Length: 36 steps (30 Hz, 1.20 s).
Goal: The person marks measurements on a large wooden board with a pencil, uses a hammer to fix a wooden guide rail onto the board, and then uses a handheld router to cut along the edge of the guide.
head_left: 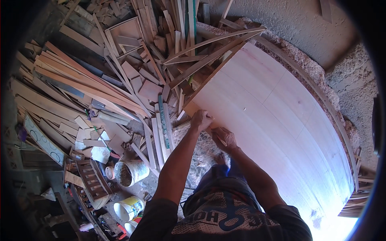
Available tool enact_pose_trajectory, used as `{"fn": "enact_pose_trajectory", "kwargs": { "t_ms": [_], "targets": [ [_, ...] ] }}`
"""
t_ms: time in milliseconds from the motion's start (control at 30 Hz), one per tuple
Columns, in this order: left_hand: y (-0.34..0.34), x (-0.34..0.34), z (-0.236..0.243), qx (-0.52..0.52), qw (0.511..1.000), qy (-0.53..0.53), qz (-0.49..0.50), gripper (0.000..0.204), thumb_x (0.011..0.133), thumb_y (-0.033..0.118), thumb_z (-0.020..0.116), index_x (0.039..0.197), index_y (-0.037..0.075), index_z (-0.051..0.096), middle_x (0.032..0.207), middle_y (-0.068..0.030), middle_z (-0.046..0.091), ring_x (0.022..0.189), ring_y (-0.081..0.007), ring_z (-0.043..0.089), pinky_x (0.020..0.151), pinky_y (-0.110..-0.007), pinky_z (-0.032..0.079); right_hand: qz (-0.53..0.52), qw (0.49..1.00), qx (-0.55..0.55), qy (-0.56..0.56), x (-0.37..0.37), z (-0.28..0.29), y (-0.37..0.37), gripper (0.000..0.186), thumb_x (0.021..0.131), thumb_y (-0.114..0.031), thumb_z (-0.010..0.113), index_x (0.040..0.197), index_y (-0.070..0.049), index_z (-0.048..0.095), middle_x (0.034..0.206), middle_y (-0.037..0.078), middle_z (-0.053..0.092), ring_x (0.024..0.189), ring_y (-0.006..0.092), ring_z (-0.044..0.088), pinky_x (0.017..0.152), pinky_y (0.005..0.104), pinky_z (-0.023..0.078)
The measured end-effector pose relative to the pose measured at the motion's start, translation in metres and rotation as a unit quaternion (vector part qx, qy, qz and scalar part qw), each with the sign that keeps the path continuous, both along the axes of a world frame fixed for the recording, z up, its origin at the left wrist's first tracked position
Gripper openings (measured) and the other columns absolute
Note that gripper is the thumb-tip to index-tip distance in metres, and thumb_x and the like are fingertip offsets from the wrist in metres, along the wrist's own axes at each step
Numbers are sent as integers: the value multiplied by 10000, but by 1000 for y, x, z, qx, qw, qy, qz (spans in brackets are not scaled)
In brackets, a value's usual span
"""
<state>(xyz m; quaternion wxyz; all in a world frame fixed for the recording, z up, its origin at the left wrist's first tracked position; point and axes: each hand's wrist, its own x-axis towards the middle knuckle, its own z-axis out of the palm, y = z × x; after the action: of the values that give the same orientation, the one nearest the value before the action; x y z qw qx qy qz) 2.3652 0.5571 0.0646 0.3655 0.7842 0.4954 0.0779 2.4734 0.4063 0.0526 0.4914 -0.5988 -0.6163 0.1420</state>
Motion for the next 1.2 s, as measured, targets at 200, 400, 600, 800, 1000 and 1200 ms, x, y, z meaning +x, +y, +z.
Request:
{"fn": "enact_pose_trajectory", "kwargs": {
  "t_ms": [200,400,600,800,1000,1200],
  "targets": [
    [-4,1,7,-1,1000,-13,0,276,774,289,769,813,20,722,817,-167,734,783,-324,732,711,-400,566,4,1000,-22,11,1,4,-4,131,851,0,639,957,-77,632,830,120,669,791,339,681,675,426,547],
    [-1,3,-2,19,1000,7,2,251,781,285,752,807,38,720,814,-162,733,785,-347,725,719,-412,565,-8,997,57,52,24,3,-21,157,875,-35,643,1024,-75,616,920,122,666,826,328,695,711,424,560],
    [3,21,-5,46,998,-35,14,234,779,275,729,796,42,710,794,-164,724,754,-354,717,692,-425,551,-113,991,-21,62,64,4,-42,158,956,-107,602,1111,-78,594,1013,138,677,888,346,701,745,413,571],
    [7,39,-5,51,998,-35,-1,218,782,258,722,790,41,704,780,-155,723,736,-335,720,677,-414,544,-122,988,-25,87,66,2,-41,201,950,-90,614,1147,-89,579,1024,147,690,892,357,706,744,409,568],
    [8,44,0,46,998,-33,-7,231,798,261,748,810,32,712,793,-136,736,738,-296,726,687,-395,547,-117,989,-34,81,68,0,-42,238,931,-84,631,1162,-72,575,1052,161,671,917,377,694,750,423,577],
    [11,46,3,37,999,-31,-12,211,794,257,757,814,50,719,806,-119,741,767,-296,732,705,-395,553,-117,988,-32,98,68,0,-41,243,937,-100,635,1170,-73,575,1052,163,670,928,379,693,769,419,578]
  ]
}}
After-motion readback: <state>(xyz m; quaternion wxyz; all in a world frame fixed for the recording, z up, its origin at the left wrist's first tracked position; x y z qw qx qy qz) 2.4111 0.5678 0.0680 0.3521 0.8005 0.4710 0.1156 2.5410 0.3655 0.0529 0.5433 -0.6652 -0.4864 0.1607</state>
